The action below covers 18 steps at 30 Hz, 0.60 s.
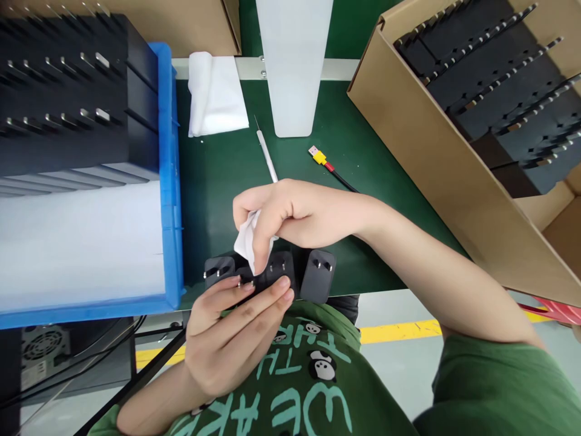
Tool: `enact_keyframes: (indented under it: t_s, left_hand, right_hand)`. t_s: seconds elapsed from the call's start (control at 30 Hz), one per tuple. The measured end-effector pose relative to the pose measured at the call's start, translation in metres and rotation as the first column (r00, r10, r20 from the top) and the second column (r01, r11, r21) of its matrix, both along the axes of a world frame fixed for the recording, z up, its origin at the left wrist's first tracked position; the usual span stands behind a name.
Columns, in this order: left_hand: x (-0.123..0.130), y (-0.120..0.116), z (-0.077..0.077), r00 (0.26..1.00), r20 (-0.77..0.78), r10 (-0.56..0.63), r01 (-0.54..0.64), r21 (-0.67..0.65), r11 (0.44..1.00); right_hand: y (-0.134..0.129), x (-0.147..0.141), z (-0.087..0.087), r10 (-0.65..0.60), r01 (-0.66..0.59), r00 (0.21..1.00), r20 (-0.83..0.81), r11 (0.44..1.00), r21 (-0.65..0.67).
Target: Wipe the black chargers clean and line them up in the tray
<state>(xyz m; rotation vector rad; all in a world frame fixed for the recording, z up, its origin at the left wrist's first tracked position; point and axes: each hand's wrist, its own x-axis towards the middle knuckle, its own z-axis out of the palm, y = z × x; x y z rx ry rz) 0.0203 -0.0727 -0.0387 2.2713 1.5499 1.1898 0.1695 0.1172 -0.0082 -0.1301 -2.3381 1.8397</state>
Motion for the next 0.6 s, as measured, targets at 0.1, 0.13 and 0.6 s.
enact_keyframes:
  t_s: [0.1, 0.13, 0.6]
  left_hand:
    - [-0.008, -0.001, 0.006, 0.99, -0.072, -0.118, 0.114, -0.062, 0.992]
    - [-0.01, -0.001, 0.008, 0.984, -0.095, -0.153, 0.145, -0.085, 0.986]
    - [-0.01, -0.002, 0.008, 0.991, -0.068, -0.119, 0.114, -0.067, 0.991]
  right_hand:
    - [0.001, 0.004, 0.005, -0.042, 0.042, 0.999, 0.006, 0.999, -0.027]
    - [0.001, 0.004, 0.006, -0.056, 0.057, 0.998, 0.021, 0.998, -0.037]
    - [-0.002, -0.005, -0.007, 0.001, 0.003, 0.997, 0.072, 0.999, -0.045]
